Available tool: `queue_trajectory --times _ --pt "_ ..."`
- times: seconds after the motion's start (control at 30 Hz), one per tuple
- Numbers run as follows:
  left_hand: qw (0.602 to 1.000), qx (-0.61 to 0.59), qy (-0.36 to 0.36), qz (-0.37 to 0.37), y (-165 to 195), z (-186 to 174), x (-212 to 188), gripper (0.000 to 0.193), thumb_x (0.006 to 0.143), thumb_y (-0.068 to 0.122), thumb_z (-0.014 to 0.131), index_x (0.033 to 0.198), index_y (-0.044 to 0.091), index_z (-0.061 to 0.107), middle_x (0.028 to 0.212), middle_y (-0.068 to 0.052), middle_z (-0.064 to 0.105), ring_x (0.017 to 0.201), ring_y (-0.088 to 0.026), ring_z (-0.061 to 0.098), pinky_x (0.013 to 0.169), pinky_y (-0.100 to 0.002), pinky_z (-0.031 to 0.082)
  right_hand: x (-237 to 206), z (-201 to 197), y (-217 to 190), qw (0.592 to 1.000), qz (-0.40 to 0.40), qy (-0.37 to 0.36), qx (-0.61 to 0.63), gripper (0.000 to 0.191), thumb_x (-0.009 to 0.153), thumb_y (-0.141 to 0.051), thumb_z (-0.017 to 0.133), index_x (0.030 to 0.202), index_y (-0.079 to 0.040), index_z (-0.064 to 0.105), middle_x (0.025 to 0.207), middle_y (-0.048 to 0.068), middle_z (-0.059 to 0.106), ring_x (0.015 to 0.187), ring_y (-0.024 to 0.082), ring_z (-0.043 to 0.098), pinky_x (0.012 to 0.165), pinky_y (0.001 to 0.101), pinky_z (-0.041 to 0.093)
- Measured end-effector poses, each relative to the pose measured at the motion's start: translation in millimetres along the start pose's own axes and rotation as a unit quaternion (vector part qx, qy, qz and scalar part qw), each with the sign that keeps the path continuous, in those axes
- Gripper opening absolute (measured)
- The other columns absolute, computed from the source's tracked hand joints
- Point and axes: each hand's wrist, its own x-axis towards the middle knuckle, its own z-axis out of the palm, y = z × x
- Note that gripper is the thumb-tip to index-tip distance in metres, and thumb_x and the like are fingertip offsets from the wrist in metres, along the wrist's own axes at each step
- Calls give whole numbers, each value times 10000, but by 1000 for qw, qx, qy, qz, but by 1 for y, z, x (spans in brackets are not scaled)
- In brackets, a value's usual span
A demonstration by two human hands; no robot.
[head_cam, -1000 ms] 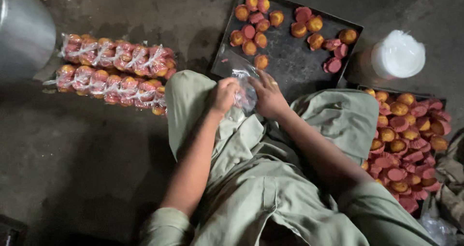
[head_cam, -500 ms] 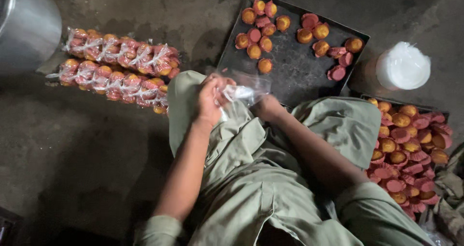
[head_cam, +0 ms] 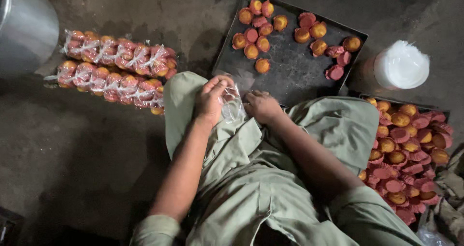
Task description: The person sits on the floor and packs baked goods in red paper cups into small clear plastic bags, a few pieces at a time, twisting the bags closed and placing the filled bags in rows beside them. They take items from trays and a large box and continue filling and tying bags one after another.
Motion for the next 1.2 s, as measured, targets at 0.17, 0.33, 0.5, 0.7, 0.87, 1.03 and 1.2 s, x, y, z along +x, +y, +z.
queue_trajectory --times 0.17,0.33,0.5,0.7,0.87,1.03,1.2 --pt "991 126 21 37 -15 10 10 144 999 198 647 1019 78 724 930 4 702 728 -90 634 637 -237 514 10 10 12 935 176 -301 65 673 1039 -640 338 1173 -94 708 1219 206 687 1209 381 605 1004 481 458" --pt "896 399 13 196 -26 17 2 141 1007 126 661 1060 36 756 928 -70 652 797 -170 616 698 -290 499 6 10 30 943 151 -278 106 609 1001 -598 421 1161 -88 711 1167 200 705 1108 357 659 965 455 482" --pt "809 519 -42 274 -32 27 -9 121 993 110 654 1070 43 717 1015 -114 728 955 -311 692 826 -362 535 -18 -18 53 869 -6 125 478 667 680 -46 662 1336 -121 568 1338 141 570 1310 296 535 1106 359 429" --pt "864 441 -91 225 -42 33 -5 110 971 141 676 968 39 716 883 -100 731 851 -220 706 764 -378 556 -55 -40 55 938 -210 124 247 427 762 -29 807 1164 -78 672 1523 171 497 1438 327 440 1217 420 284" --pt "909 411 2 65 -41 25 2 221 978 247 689 909 37 692 648 -65 618 558 -171 577 542 -395 469 -84 -33 63 772 41 -17 633 344 911 -80 660 1254 -94 641 1367 27 580 1225 140 563 1084 318 422" --pt "773 596 60 209 -44 17 4 461 1046 375 733 796 4 621 670 -122 547 577 -239 508 554 -392 425 -80 -15 74 891 48 20 451 181 849 35 638 997 -26 721 955 13 735 919 131 677 839 298 541" --pt "870 491 16 35 -35 10 7 211 914 268 676 825 79 708 550 22 605 508 -94 591 497 -320 467 -81 -39 81 916 172 318 175 59 927 -6 666 978 -30 650 866 91 623 790 181 587 711 333 474"
